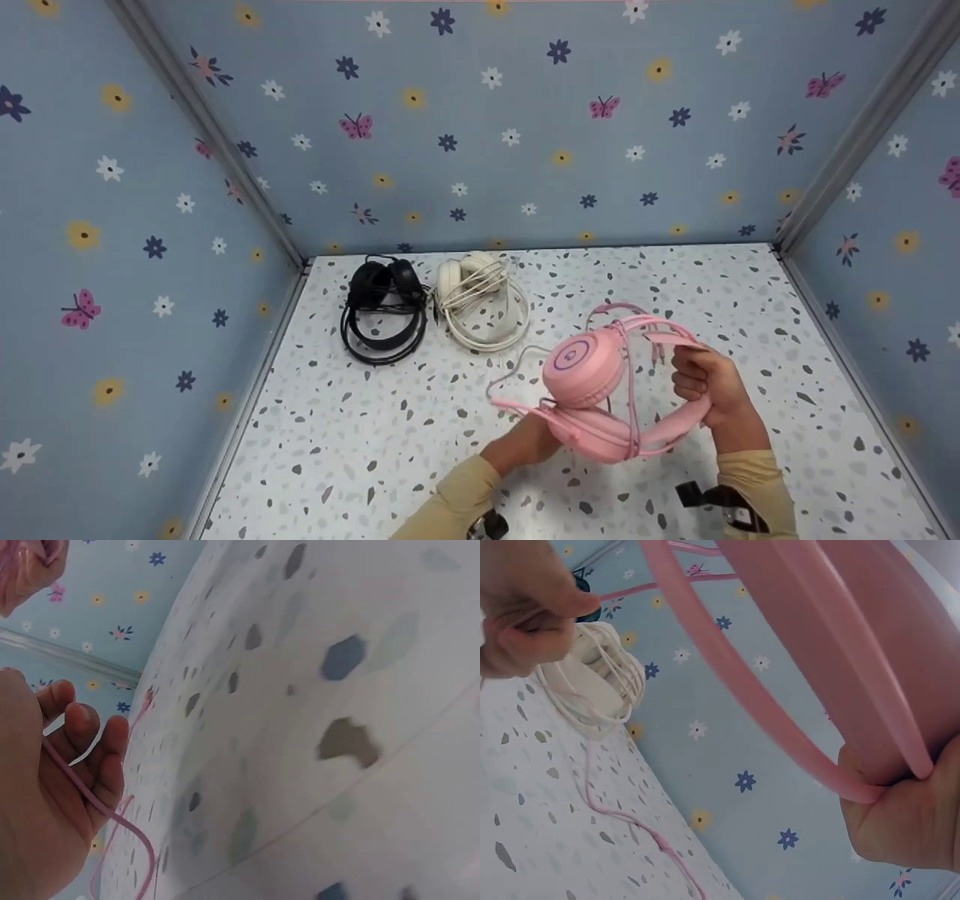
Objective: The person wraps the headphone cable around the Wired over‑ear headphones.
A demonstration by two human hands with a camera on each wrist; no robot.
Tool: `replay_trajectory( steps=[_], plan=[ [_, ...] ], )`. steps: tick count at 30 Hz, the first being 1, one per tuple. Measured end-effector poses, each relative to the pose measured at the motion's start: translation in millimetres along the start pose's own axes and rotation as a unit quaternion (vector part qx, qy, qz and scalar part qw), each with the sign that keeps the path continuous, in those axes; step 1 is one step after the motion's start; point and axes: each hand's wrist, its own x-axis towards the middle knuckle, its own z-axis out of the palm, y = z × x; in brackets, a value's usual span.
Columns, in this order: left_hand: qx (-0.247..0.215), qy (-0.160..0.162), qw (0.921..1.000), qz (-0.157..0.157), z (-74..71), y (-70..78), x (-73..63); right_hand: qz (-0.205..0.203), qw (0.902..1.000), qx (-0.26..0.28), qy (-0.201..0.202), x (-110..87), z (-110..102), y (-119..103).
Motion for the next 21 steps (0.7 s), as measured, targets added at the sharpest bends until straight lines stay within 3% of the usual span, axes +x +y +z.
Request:
replay_trajectory(
  steps=[1,4,7,11,14,18,21],
  plan=[
    [-0.013,-0.023,0.9994,-0.022,3.2,4.4,-4.3,-0.006,0.9999,0.012,0.005,-0.7,0.2,-1.9],
    [-0.021,-0.038,0.9980,-0.045,14.8,11.3,-13.8,-0.038,0.9980,0.031,0.040,-3.3,1.0,-9.8],
    [0.030,-0.047,0.9976,-0.040,19.2,16.4,-26.9,-0.071,0.9905,0.026,0.114,-6.3,4.1,-18.3],
    [0.118,-0.040,0.9921,-0.018,14.9,24.0,-46.9,-0.090,0.9685,-0.019,0.231,-7.9,9.7,-24.1],
    [0.139,-0.021,0.9899,-0.017,5.3,32.4,-57.0,-0.092,0.9476,-0.057,0.300,-6.8,12.4,-23.0],
    [0.188,0.000,0.9822,-0.009,-1.8,47.0,-62.2,-0.082,0.9259,-0.074,0.361,-2.3,14.8,-15.3],
    [0.240,-0.001,0.9705,-0.021,4.5,60.5,-59.4,-0.077,0.9146,-0.052,0.394,2.8,16.0,-6.8]
  ],
)
